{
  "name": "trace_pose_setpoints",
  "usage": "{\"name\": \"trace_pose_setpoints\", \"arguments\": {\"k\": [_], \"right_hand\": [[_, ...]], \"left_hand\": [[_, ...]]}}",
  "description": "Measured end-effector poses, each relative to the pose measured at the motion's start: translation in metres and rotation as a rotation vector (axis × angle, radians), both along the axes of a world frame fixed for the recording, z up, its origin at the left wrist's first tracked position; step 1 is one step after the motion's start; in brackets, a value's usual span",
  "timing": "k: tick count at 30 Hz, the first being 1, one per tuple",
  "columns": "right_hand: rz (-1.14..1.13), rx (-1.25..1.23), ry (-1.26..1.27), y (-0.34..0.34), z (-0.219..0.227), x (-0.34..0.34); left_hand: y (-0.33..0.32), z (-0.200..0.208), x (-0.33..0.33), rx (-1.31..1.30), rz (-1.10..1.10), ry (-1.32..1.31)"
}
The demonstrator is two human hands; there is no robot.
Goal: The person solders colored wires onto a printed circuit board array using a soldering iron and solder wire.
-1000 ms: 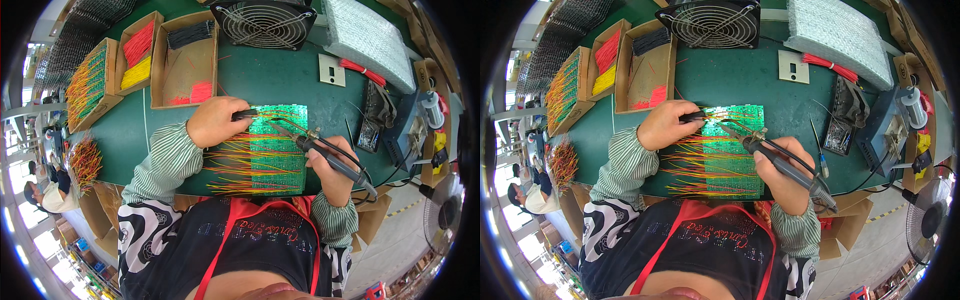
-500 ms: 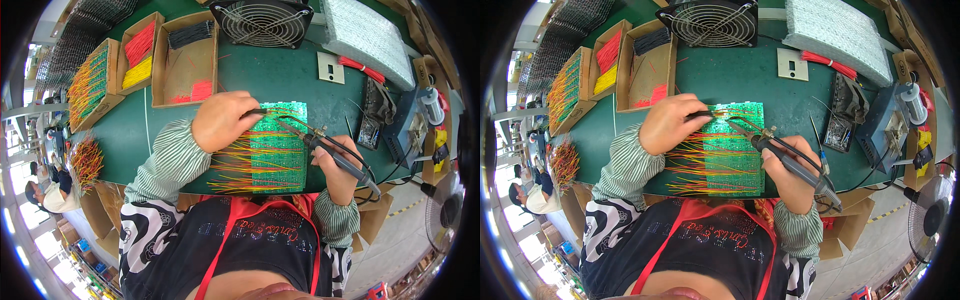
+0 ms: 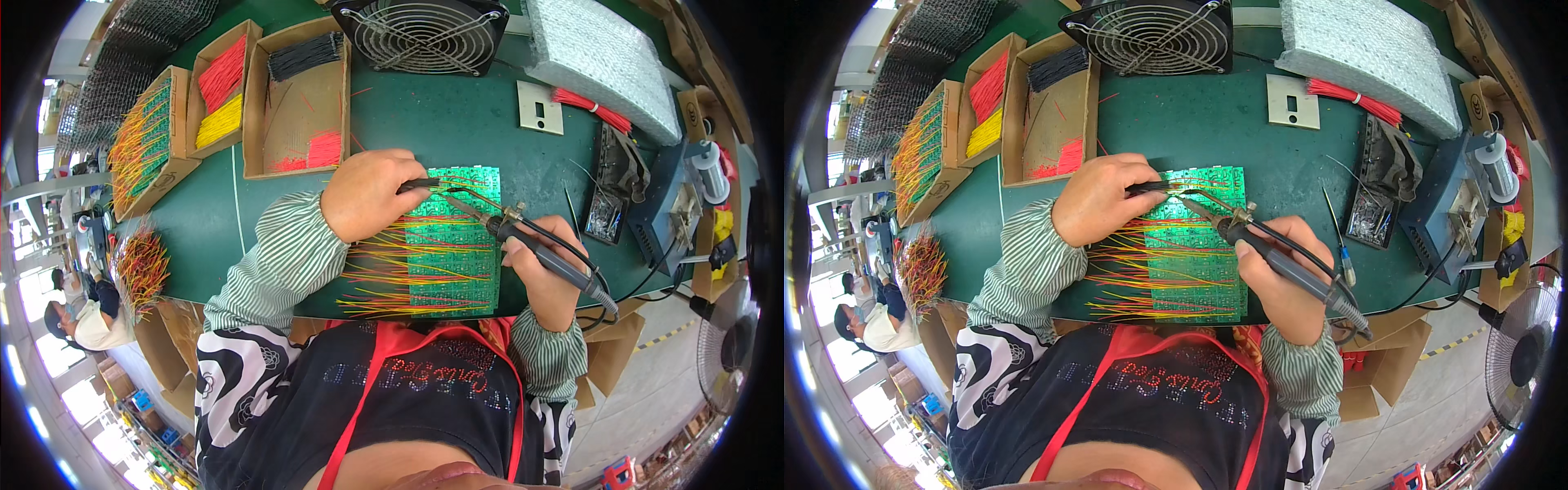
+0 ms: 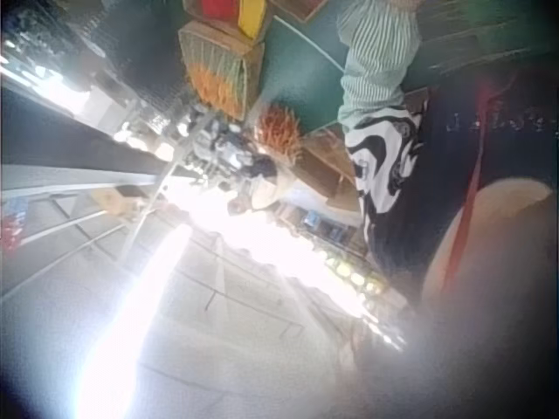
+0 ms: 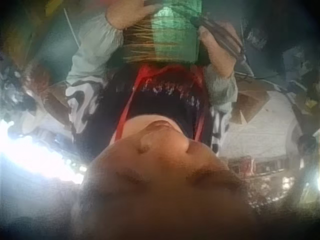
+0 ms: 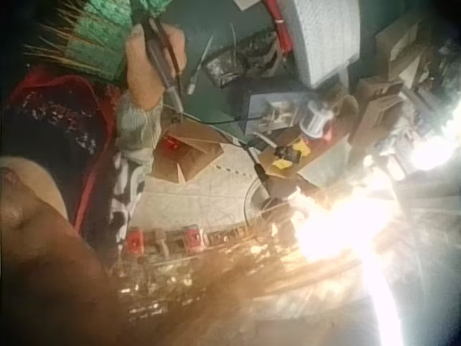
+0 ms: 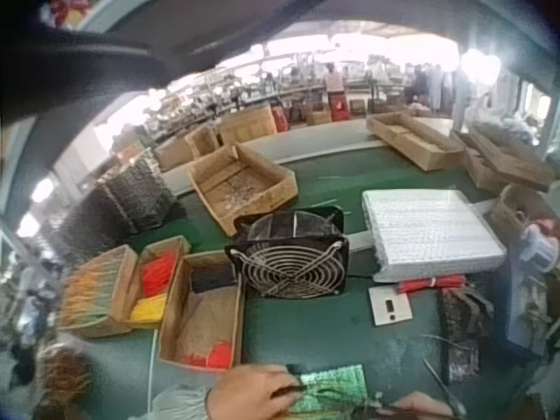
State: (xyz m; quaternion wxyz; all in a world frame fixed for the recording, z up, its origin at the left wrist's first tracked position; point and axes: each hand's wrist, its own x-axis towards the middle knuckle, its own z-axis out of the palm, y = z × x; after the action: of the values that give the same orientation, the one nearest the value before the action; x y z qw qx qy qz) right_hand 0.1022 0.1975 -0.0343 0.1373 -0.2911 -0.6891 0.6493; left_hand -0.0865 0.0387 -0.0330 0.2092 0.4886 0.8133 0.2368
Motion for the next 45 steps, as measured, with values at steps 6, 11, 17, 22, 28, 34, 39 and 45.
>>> {"name": "trace_pose_setpoints", "arguments": {"k": [6, 11, 17, 22, 28, 34, 39, 45], "right_hand": [[-0.018, -0.021, 0.027, 0.001, 0.006, 0.002], [-0.027, -0.014, 0.026, 0.005, 0.009, 0.007], [-0.045, 0.021, 0.021, 0.008, 0.007, 0.014], [-0.085, 0.015, 0.037, 0.009, 0.008, 0.015], [-0.063, -0.011, 0.046, 0.011, 0.006, 0.014], [-0.061, 0.059, 0.011, 0.014, -0.001, 0.014], [-0.048, 0.112, 0.007, 0.015, 0.000, 0.015], [-0.086, -0.004, 0.043, 0.013, 0.008, 0.016]], "left_hand": [[0.001, -0.001, -0.001, 0.008, -0.008, -0.011], [0.000, 0.001, 0.000, -0.022, 0.002, 0.015], [-0.010, 0.017, -0.011, 0.127, 0.169, 0.353], [0.005, 0.023, 0.002, 0.145, 0.066, 0.239], [0.018, -0.005, 0.012, 0.078, -0.029, 0.110], [0.022, -0.006, 0.010, 0.070, -0.047, 0.094], [0.024, -0.005, 0.010, 0.068, -0.053, 0.092], [0.021, -0.008, 0.010, 0.069, -0.056, 0.085]]}}
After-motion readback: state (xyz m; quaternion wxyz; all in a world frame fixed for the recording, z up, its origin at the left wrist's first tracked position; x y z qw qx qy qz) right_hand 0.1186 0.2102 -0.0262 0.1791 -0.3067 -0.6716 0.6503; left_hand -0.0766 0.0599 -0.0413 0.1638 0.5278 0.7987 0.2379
